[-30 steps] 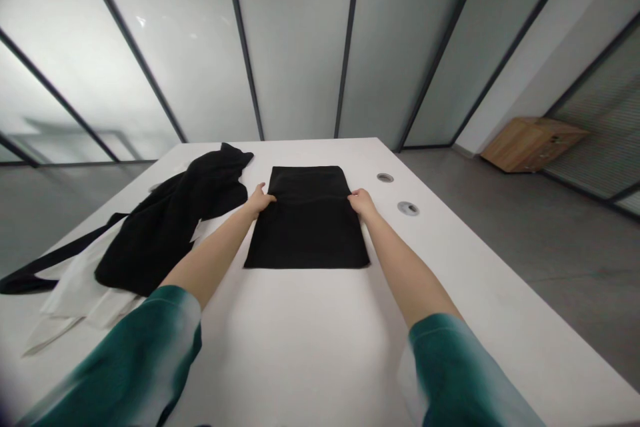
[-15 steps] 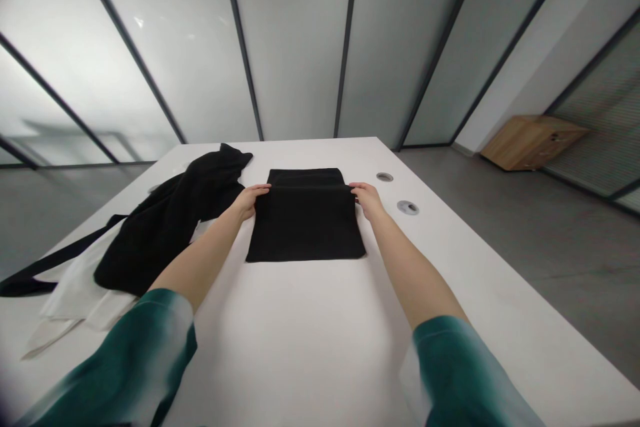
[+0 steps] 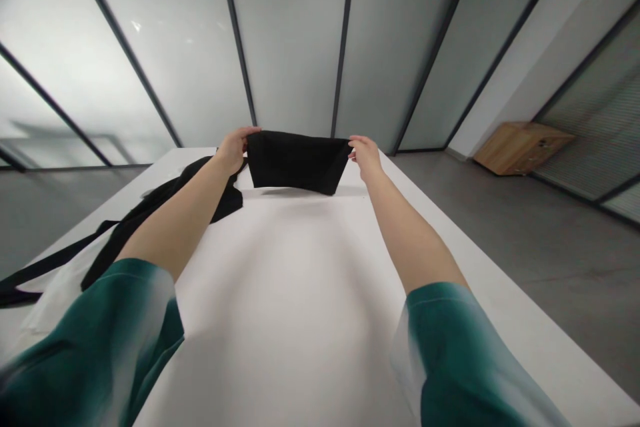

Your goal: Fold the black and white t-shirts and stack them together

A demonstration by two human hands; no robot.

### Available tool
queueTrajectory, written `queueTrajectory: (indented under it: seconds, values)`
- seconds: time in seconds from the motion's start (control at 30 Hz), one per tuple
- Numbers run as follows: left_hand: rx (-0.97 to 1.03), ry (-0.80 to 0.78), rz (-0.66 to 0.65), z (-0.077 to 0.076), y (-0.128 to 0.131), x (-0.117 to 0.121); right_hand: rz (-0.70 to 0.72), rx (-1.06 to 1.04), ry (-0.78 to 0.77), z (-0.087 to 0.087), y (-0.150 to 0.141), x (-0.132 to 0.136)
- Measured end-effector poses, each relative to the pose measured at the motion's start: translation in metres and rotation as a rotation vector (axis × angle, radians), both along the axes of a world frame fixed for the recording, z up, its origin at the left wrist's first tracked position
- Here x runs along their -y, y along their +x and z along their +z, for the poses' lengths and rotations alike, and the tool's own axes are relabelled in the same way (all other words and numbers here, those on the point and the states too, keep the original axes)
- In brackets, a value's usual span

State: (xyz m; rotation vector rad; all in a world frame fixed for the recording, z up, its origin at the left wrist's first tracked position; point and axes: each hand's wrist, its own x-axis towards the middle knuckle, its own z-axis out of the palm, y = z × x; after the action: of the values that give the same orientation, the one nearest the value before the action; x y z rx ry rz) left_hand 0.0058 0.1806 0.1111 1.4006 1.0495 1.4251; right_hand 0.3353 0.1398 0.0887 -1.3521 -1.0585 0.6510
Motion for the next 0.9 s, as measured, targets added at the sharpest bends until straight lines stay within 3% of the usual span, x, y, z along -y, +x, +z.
queueTrajectory:
  seconds: [0.07,0.17,0.3,0.4,0.47,0.53,0.63,0.7,0.77,0.83,0.9]
  values:
    - [-0.012,0.067,-0.083,-0.008,-0.010,0.021,0.066,0.008,0.040,-0.011,0.000,0.017]
    - [-0.121,0.028,-0.179,-0.043,-0.034,0.068,0.150,0.065,-0.044,-0.047,0.002,0.057]
    - [-0.428,-0.344,-0.415,-0.086,-0.072,0.123,0.290,0.267,-0.360,-0.093,0.012,0.107]
    - [-0.537,-0.479,-0.505,-0.096,-0.088,0.135,0.359,0.365,-0.561,-0.104,0.020,0.119]
    - [-0.579,-0.475,-0.438,-0.096,-0.088,0.128,0.349,0.428,-0.586,-0.104,0.022,0.114]
    - [-0.683,-0.428,-0.278,-0.097,-0.080,0.116,0.312,0.499,-0.534,-0.102,0.020,0.103]
    - [-1.011,-0.290,-0.011,-0.101,-0.058,0.105,0.271,0.599,-0.450,-0.102,0.006,0.084]
    - [-1.238,-0.165,0.089,-0.106,-0.041,0.107,0.255,0.686,-0.390,-0.106,-0.006,0.074]
    - [-1.379,-0.053,0.094,-0.114,-0.024,0.114,0.246,0.824,-0.277,-0.112,-0.019,0.069]
    - [-1.441,0.013,0.014,-0.123,-0.012,0.124,0.258,0.990,-0.166,-0.121,-0.030,0.069]
    - [-1.469,0.033,-0.089,-0.133,-0.007,0.132,0.307,1.129,-0.153,-0.131,-0.037,0.075]
